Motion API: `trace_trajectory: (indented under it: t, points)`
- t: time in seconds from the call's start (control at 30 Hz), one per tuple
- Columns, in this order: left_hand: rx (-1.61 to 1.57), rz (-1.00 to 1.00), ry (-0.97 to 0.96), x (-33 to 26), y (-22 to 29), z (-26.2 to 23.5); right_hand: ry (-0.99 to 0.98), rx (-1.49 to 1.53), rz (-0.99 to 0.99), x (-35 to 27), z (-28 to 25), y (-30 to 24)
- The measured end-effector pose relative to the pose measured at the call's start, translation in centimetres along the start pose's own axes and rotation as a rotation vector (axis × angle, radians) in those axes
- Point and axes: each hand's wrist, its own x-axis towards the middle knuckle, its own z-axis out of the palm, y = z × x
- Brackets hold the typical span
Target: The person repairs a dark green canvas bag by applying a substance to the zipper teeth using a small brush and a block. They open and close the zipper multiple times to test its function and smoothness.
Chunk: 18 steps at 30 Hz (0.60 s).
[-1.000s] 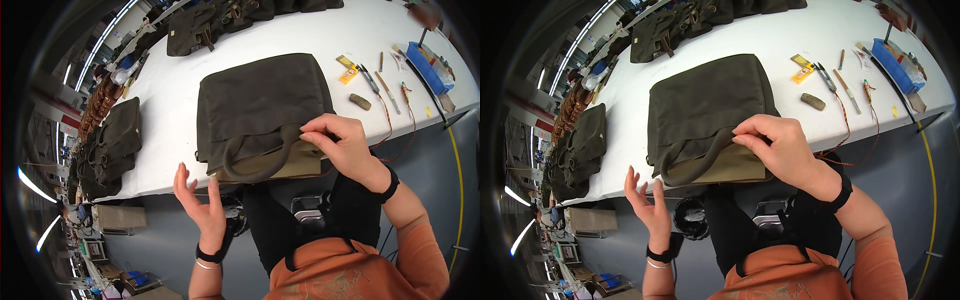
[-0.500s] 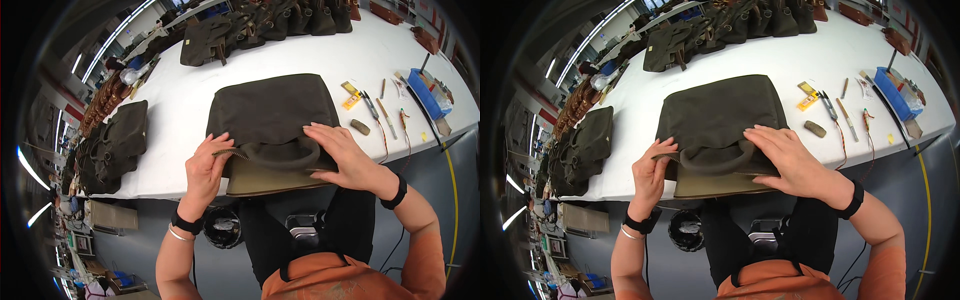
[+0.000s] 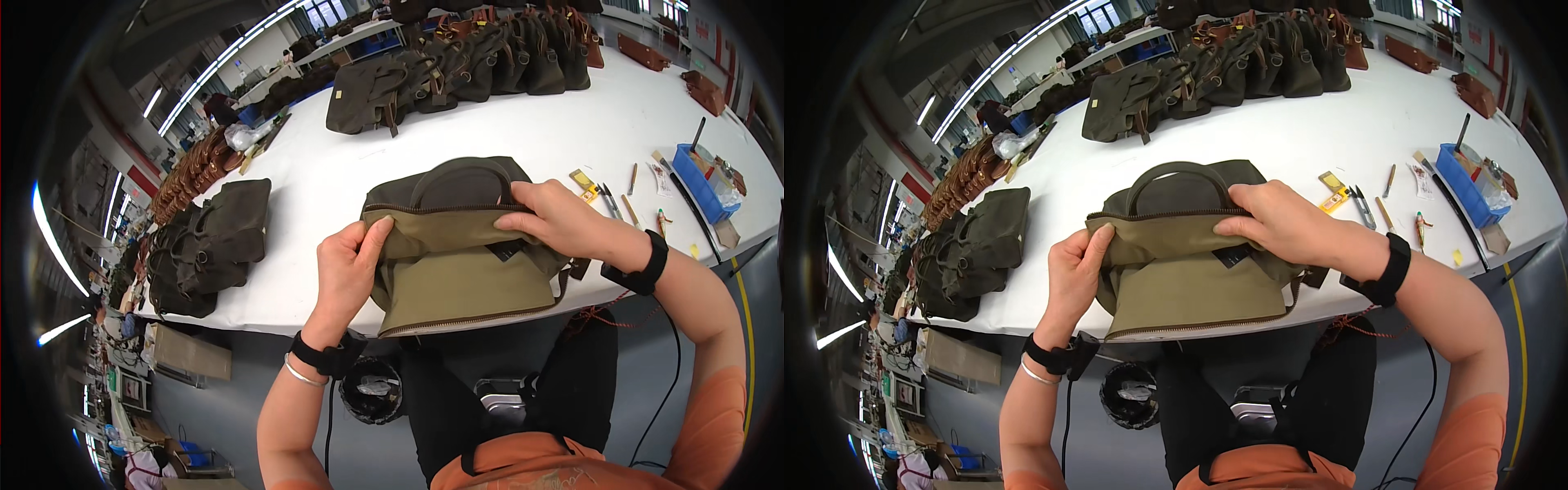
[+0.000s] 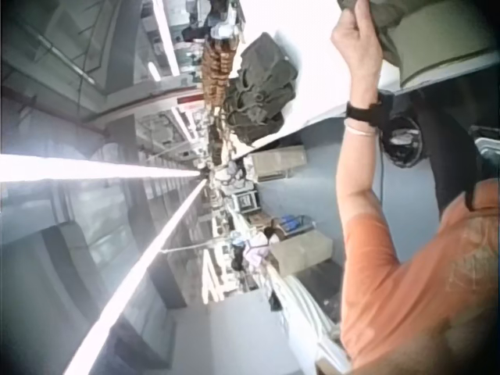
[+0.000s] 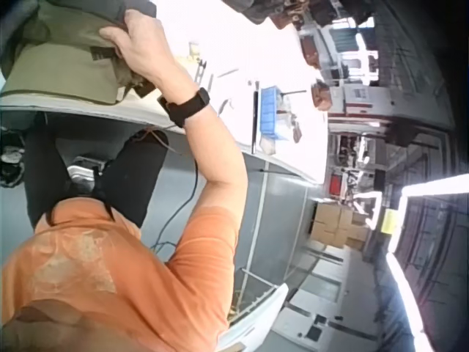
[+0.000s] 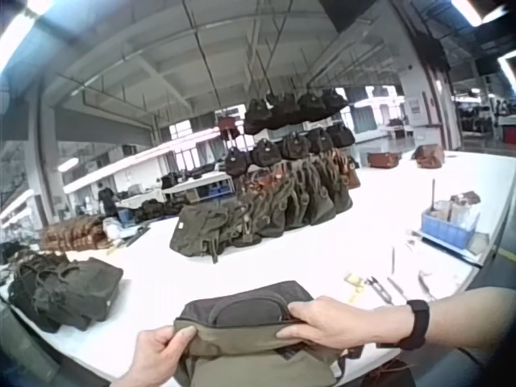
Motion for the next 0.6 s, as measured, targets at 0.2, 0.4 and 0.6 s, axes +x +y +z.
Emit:
trace_trajectory:
  t: [0.2,0.4,0.6]
  points:
    - [0.251,0.602,0.194,-3.0,5.5,-0.2,0.035,0.109,-0.016,2.5,-1.4,1.5]
    - [0.661,0.704,-0.294,-4.4,6.2,2.9,-0.033,0.035,-0.041,4.0,-1.4,-0.7]
    - [0.484,0.618,-0.495,-6.7,3.2,6.1,0.523,0.032,-0.172,6.3,-4.3,-1.5]
